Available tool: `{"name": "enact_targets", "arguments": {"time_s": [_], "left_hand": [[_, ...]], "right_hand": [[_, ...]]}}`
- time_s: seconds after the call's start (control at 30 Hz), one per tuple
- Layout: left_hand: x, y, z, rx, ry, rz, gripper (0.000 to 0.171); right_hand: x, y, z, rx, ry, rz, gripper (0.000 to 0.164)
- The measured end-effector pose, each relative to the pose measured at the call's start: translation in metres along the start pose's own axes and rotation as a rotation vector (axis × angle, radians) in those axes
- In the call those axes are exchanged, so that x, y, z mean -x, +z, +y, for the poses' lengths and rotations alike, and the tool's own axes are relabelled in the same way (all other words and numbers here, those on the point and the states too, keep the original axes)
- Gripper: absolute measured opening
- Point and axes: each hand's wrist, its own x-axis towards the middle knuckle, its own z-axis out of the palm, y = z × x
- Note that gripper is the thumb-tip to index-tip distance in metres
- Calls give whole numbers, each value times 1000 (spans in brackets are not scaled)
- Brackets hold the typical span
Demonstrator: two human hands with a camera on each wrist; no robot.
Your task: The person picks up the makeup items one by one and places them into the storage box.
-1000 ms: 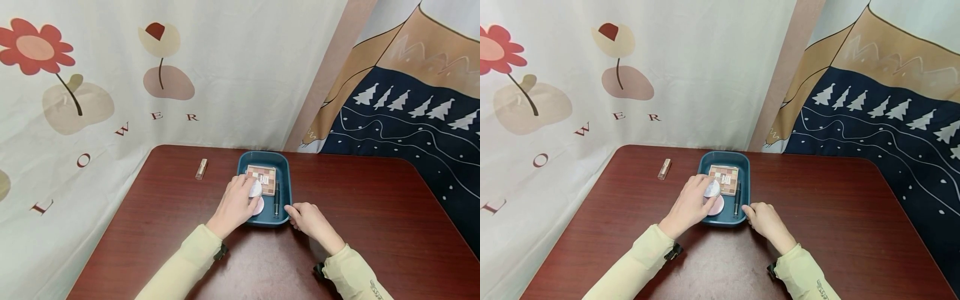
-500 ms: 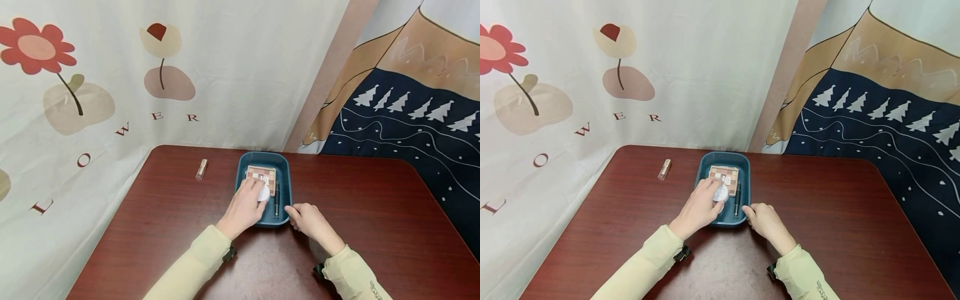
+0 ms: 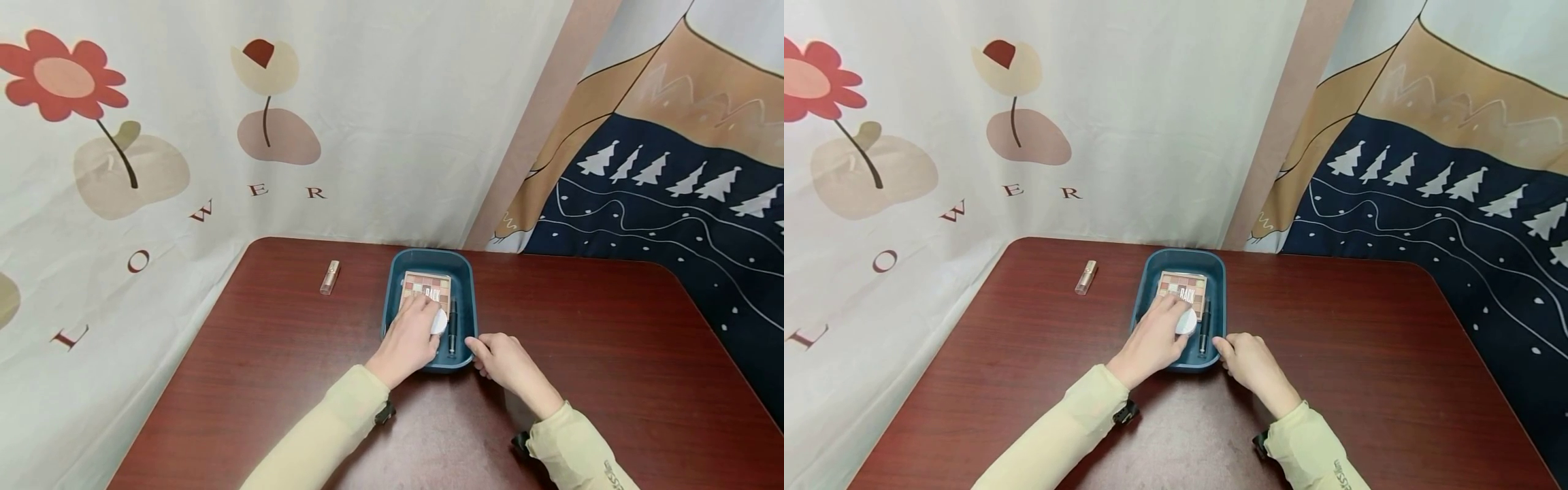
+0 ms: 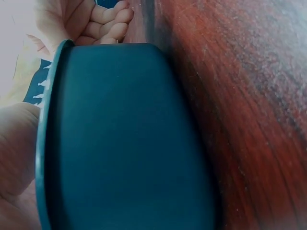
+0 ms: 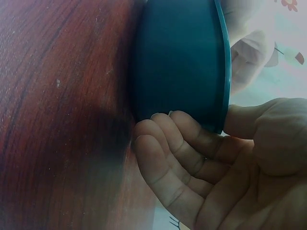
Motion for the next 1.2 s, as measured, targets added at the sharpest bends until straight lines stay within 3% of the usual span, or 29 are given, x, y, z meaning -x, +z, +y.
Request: {"name": "enact_targets", "arguments": {"time_s": [0.87,1.2], "left_hand": [[-13,15,5,-40,-14,-62,41],[-17,17,10,-7,-23,-98,43]], "right_hand": [[-1,0,-1,5,3,0,38],[-1,0,-1,1,0,-2,38]]}}
